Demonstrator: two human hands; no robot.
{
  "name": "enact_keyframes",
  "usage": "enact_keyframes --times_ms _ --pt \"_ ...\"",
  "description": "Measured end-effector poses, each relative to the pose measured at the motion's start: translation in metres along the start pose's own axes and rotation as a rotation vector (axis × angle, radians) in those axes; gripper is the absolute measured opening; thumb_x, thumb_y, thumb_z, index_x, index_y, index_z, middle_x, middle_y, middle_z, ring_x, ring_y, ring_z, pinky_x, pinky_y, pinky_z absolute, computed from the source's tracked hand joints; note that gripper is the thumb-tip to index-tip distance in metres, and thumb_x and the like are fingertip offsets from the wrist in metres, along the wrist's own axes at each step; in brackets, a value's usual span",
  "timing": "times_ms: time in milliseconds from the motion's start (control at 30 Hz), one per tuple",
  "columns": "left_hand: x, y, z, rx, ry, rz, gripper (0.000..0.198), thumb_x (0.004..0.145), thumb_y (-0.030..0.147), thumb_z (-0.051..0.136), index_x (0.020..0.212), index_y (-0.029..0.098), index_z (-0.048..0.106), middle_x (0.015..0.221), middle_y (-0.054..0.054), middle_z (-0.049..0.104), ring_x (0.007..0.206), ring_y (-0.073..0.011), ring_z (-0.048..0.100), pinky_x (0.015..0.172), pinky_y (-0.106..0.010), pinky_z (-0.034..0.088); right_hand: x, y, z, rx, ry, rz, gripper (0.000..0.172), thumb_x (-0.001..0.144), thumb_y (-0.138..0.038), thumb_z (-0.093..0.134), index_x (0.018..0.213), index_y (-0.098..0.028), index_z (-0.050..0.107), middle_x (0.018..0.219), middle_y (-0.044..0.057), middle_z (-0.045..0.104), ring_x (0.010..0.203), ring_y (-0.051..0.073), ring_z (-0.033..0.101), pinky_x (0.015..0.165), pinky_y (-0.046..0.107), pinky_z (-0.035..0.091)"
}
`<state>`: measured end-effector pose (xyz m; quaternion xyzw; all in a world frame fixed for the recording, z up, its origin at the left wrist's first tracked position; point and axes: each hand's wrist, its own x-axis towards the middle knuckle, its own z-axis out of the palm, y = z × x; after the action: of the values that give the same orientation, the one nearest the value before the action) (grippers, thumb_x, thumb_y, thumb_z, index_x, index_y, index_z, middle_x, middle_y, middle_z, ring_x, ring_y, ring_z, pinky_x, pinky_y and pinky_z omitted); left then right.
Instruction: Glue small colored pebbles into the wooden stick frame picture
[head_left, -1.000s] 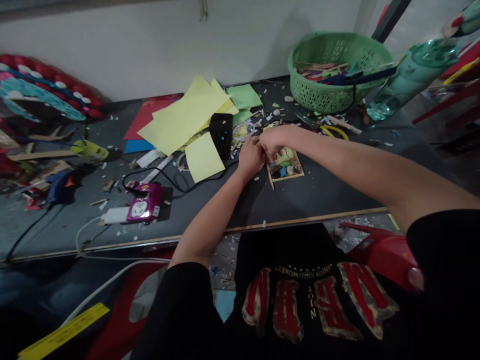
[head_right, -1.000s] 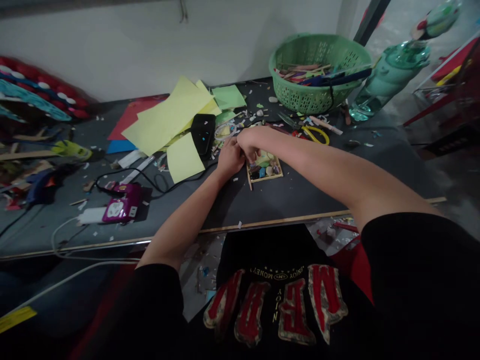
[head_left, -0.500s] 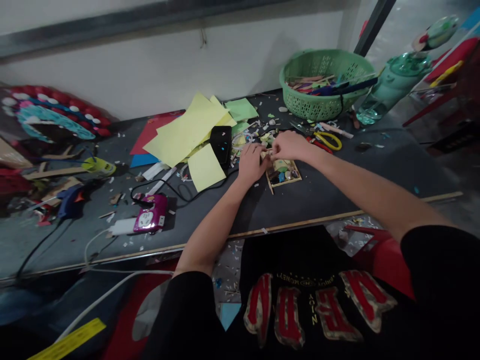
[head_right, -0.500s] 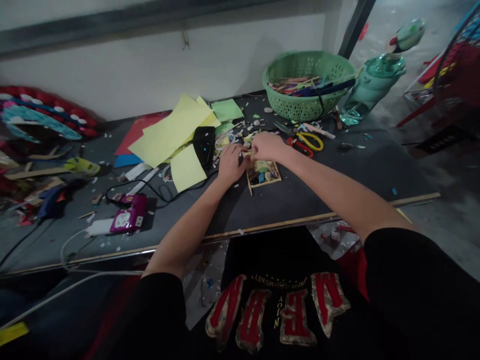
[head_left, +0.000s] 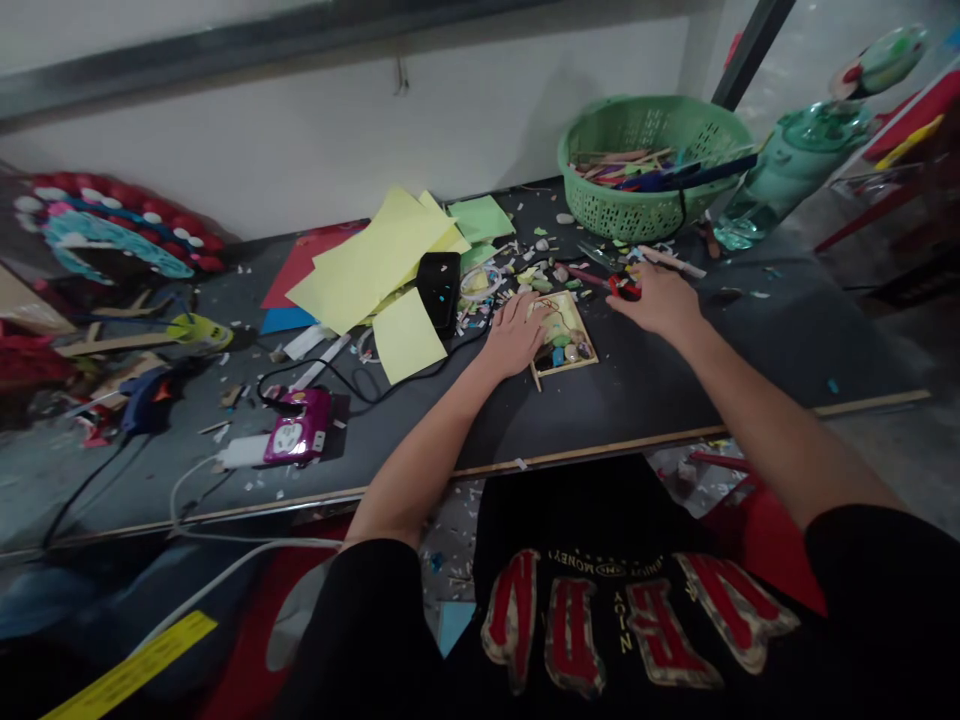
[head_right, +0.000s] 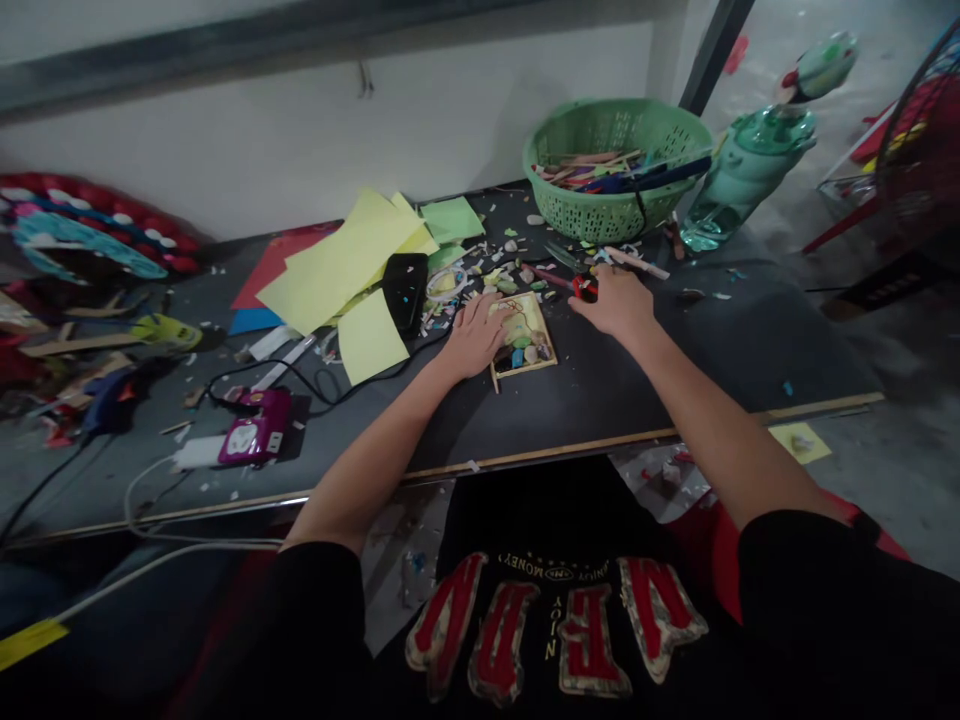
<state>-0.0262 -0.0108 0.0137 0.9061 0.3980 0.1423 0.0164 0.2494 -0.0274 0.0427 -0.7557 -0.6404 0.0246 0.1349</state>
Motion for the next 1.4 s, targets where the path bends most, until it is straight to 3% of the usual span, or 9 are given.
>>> enact_keyframes --times_ms 167,433,600,733,867,1033,1200,1300,1400 --pt "0.003 -0.006 0.006 -0.055 0.095 -0.062 0.031 0.100 0.029 0.040 0.121 0.019 0.061 0.139 -0.010 0.057 0.137 -0.0290 0.043 0.111 -0.047 0.041 0.001 0.005 0.006 -0.061 -0.008 -0.069 0.052 0.080 -0.052 0.067 0.111 -0.011 0.068 0.112 0.021 0.069 0.112 0.038 0.062 0.096 0.053 0.048" --pt "0.007 -0.023 0.004 -0.073 0.232 -0.184 0.018 0.094 0.020 0.050 0.101 0.018 0.067 0.113 -0.009 0.070 0.120 -0.0280 0.055 0.105 -0.045 0.044 0.003 0.020 0.003 -0.008 0.153 -0.087 0.041 0.079 -0.045 0.069 0.106 -0.014 0.072 0.112 0.018 0.070 0.111 0.037 0.062 0.092 0.049 0.049" --pt "0.007 -0.032 -0.001 -0.062 0.293 -0.260 0.016 0.094 0.020 0.051 0.101 0.022 0.066 0.109 -0.007 0.072 0.114 -0.0266 0.060 0.097 -0.044 0.045 0.005 -0.003 0.000 0.360 0.226 -0.099 0.026 0.086 -0.041 0.060 0.082 -0.019 0.073 0.077 0.008 0.072 0.077 0.025 0.067 0.078 0.041 0.052" --pt "0.006 -0.032 -0.003 -0.064 0.350 -0.233 0.017 0.096 0.024 0.050 0.103 0.023 0.065 0.106 -0.005 0.074 0.107 -0.0239 0.063 0.095 -0.041 0.044 0.010 -0.033 0.011 0.931 0.084 -0.097 0.032 0.084 -0.049 0.063 0.073 -0.020 0.071 0.059 0.002 0.064 0.056 0.018 0.061 0.062 0.036 0.051" --pt "0.005 -0.027 -0.004 -0.036 0.370 -0.193 0.019 0.098 0.026 0.048 0.106 0.022 0.065 0.107 -0.006 0.073 0.110 -0.0241 0.062 0.097 -0.040 0.043 0.018 -0.060 0.026 1.292 -0.077 -0.128 0.039 0.074 -0.059 0.074 0.066 -0.020 0.069 0.061 0.002 0.063 0.056 0.015 0.060 0.063 0.035 0.054" --pt "0.006 -0.027 -0.003 -0.023 0.369 -0.149 0.022 0.098 0.026 0.047 0.109 0.021 0.066 0.107 -0.006 0.072 0.110 -0.0240 0.062 0.096 -0.039 0.045 0.021 -0.079 0.033 1.501 -0.265 -0.073 0.045 0.069 -0.064 0.076 0.067 -0.020 0.068 0.060 0.000 0.063 0.056 0.013 0.059 0.065 0.032 0.055" --pt "0.007 -0.026 -0.003 -0.029 0.293 -0.092 0.023 0.098 0.026 0.047 0.111 0.021 0.065 0.107 -0.008 0.071 0.110 -0.0238 0.061 0.097 -0.040 0.047 0.013 -0.079 0.035 1.623 -0.430 -0.035 0.065 0.077 -0.083 0.050 0.075 -0.021 0.067 0.060 0.002 0.065 0.055 0.015 0.062 0.061 0.032 0.055" --pt "0.006 -0.025 -0.004 -0.051 0.295 -0.054 0.025 0.099 0.028 0.046 0.113 0.021 0.064 0.110 -0.008 0.071 0.112 -0.0236 0.061 0.100 -0.041 0.047 0.003 -0.077 0.027 1.604 -0.420 -0.034 0.073 0.077 -0.089 0.037 0.089 -0.022 0.066 0.073 0.004 0.069 0.065 0.020 0.067 0.067 0.037 0.057" --pt "0.006 -0.023 -0.005 -0.094 0.298 0.035 0.029 0.100 0.034 0.045 0.120 0.021 0.063 0.117 -0.009 0.069 0.117 -0.0229 0.060 0.105 -0.042 0.045 -0.008 -0.079 0.015 1.572 -0.337 -0.064 0.078 0.075 -0.092 0.029 0.113 -0.029 0.057 0.102 0.005 0.072 0.085 0.024 0.071 0.073 0.041 0.058"
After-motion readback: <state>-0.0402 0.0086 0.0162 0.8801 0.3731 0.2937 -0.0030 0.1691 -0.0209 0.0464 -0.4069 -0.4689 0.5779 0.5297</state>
